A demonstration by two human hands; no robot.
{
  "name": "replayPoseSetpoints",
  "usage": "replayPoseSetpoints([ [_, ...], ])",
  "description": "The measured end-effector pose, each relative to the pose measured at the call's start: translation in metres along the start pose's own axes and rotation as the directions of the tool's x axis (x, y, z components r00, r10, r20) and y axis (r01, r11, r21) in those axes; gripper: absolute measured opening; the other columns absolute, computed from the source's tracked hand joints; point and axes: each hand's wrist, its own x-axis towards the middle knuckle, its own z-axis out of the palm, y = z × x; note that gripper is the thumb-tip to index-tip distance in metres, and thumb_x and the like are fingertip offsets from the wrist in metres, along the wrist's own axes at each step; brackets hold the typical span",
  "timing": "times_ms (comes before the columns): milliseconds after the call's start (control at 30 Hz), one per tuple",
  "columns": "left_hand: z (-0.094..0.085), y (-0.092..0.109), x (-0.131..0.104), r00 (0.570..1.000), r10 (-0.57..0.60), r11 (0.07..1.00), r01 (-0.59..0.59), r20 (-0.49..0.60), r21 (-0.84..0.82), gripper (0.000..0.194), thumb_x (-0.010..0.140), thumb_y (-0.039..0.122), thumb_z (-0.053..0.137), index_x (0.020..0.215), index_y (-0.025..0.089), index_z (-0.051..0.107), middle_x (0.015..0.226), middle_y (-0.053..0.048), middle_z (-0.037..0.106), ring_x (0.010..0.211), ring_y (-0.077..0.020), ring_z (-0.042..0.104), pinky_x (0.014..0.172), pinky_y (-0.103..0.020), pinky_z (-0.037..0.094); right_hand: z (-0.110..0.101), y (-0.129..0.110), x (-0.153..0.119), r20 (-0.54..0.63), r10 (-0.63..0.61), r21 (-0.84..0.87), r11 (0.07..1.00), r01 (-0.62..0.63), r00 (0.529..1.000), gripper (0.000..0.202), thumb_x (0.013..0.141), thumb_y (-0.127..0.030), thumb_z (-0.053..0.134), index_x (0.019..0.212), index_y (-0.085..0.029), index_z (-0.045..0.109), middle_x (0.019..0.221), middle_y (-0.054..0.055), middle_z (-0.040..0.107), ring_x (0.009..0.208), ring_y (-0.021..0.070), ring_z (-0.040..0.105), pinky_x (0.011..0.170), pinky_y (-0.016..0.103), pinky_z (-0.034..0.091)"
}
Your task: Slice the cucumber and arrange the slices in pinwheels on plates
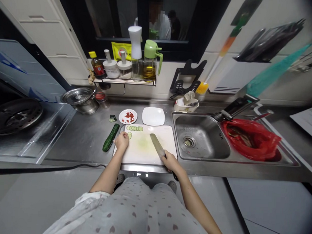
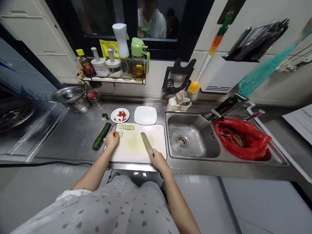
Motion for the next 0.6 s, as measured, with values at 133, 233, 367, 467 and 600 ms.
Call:
replayPoseSetpoints([
  [133, -0.001, 0.001, 0.0, 1.0, 0.014, 0.996, -0.013, -0.007, 0.083, 0.021, 0.084, 0.023, 0.051, 0.095, 0.025, 0.069, 0.1, -0.008, 0.07, 0.102, -0.0278, 0.06, 0.089, -0.043, 0.036, 0.0, 0.001, 0.001, 0.01, 0.0, 0.002, 1.0, -0.001, 1.0, 0.014, 0.095, -0.024, 0.037, 0.102, -0.02, 0.049, 0.071, -0.004, 0.058, 0.037, 0.0062, 0.042, 0.044, 0.019, 0.029],
  [233, -0.002, 0.002, 0.0, 1.0, 0.005, 0.992, -0.003, -0.016, 0.123, 0.021, 0.085, 0.026, 0.051, 0.095, 0.025, 0.069, 0.103, -0.009, 0.07, 0.104, -0.0294, 0.058, 0.089, -0.043, 0.035, 0.0, 0.002, 0.001, 0.017, 0.009, 0.009, 1.0, -0.009, 1.0, 0.014, 0.095, -0.025, 0.037, 0.101, -0.02, 0.049, 0.07, -0.005, 0.057, 0.037, 0.0062, 0.043, 0.044, 0.019, 0.029],
  [367, 0.002, 0.008, -0.003, 0.999, 0.023, 0.995, -0.02, -0.03, 0.097, 0.022, 0.086, 0.029, 0.05, 0.098, 0.025, 0.069, 0.104, -0.01, 0.069, 0.106, -0.0295, 0.057, 0.09, -0.043, 0.036, -0.001, 0.001, 0.001, 0.018, 0.018, 0.026, 0.999, -0.018, 1.0, 0.013, 0.094, -0.024, 0.038, 0.101, -0.02, 0.049, 0.07, -0.004, 0.057, 0.038, 0.0068, 0.044, 0.044, 0.019, 0.029],
  [467, 0.009, 0.019, -0.004, 0.996, 0.086, 0.995, -0.086, -0.01, 0.059, 0.022, 0.087, 0.028, 0.05, 0.098, 0.026, 0.068, 0.104, -0.008, 0.068, 0.106, -0.0288, 0.057, 0.091, -0.044, 0.036, -0.001, 0.0, 0.0, 0.023, 0.013, 0.042, 0.999, -0.014, 1.0, 0.013, 0.094, -0.023, 0.038, 0.1, -0.02, 0.048, 0.068, -0.005, 0.056, 0.038, 0.0069, 0.044, 0.043, 0.019, 0.028],
  [600, 0.02, 0.041, -0.001, 0.984, 0.171, 0.983, -0.173, 0.043, 0.052, 0.025, 0.086, 0.028, 0.05, 0.105, 0.027, 0.067, 0.108, -0.008, 0.067, 0.108, -0.0289, 0.056, 0.093, -0.045, 0.036, -0.001, -0.001, 0.0, 0.03, 0.027, 0.042, 0.999, -0.028, 0.999, 0.013, 0.094, -0.023, 0.038, 0.101, -0.02, 0.048, 0.07, -0.004, 0.057, 0.039, 0.0066, 0.044, 0.043, 0.018, 0.028],
])
